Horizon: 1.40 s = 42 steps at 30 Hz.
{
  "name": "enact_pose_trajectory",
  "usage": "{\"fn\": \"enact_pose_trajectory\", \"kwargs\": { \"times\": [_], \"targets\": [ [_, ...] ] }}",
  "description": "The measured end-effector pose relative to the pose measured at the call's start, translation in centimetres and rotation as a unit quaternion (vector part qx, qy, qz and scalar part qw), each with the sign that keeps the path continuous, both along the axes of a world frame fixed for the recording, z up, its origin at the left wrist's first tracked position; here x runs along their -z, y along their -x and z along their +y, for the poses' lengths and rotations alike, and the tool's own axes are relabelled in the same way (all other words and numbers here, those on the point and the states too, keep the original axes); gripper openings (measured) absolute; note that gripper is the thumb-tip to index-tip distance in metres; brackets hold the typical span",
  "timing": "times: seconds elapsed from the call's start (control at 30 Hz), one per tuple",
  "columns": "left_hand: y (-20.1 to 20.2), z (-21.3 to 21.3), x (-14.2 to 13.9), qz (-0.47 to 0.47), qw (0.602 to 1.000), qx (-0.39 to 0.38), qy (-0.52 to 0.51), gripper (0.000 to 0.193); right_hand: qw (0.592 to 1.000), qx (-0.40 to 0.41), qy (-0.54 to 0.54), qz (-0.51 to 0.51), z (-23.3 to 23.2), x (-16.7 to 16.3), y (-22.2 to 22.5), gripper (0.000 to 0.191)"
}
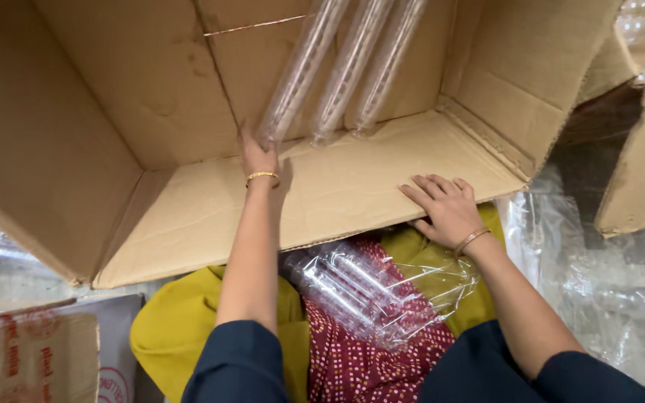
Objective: The person sits on the floor and packs stacks of clear plastic cups into a cardboard box. They remove the cups from plastic wrapping, place them into the box, and then re-wrap them. The person repeats this process with multiple stacks of cups.
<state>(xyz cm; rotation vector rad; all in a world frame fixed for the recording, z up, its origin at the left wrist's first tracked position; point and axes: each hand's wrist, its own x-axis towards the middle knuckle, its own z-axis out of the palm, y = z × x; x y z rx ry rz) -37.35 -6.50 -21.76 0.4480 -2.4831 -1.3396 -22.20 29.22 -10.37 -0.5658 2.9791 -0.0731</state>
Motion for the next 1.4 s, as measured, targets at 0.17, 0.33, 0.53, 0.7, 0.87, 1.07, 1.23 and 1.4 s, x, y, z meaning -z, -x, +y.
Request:
{"fn": "enact_pose_trajectory", "kwargs": {
  "times": [0.17,0.33,0.53,0.7,0.87,1.07,1.23,1.4],
  "targets": [
    [0.7,-1.2,-0.5,0.115,0.987,0.075,0.088,0.087,1.0,-0.001,-0.02,0.012,0.0,0.3,0.0,0.071],
    [4.4,0.9,-0.4,-0.072,0.98,0.076,0.17,0.097,1.0,0.001,-0.005,0.026,-0.4,0.2,-0.4,0.069],
    [5.9,1.7,-1.3,-0.109,0.983,0.144,0.015,0.082,0.999,0.002,0.028,0.038,-1.1,-1.5,0.2,0.068],
    [3.8,2.7,-6.9,-0.061,0.97,0.225,-0.07,0.071,0.994,0.023,0.077,0.079,-1.0,-2.5,1.5,0.058],
    [-4.1,2.7,-16.1,0.011,0.97,0.222,-0.097,0.079,0.989,0.01,0.081,0.124,-0.2,-3.3,4.1,0.046],
    [-13.5,2.3,-21.5,0.145,0.914,0.325,-0.195,0.1,0.979,-0.016,-0.026,0.202,0.0,-4.4,10.8,0.043],
    [-19.1,3.5,-20.9,0.128,0.926,0.289,-0.205,0.1,0.969,0.011,0.104,0.223,-0.6,-4.9,14.1,0.065],
    [-21.4,5.0,-19.7,0.109,0.941,0.226,-0.227,0.1,0.937,-0.045,0.343,0.053,-3.7,-6.2,9.1,0.079]
  ]
}}
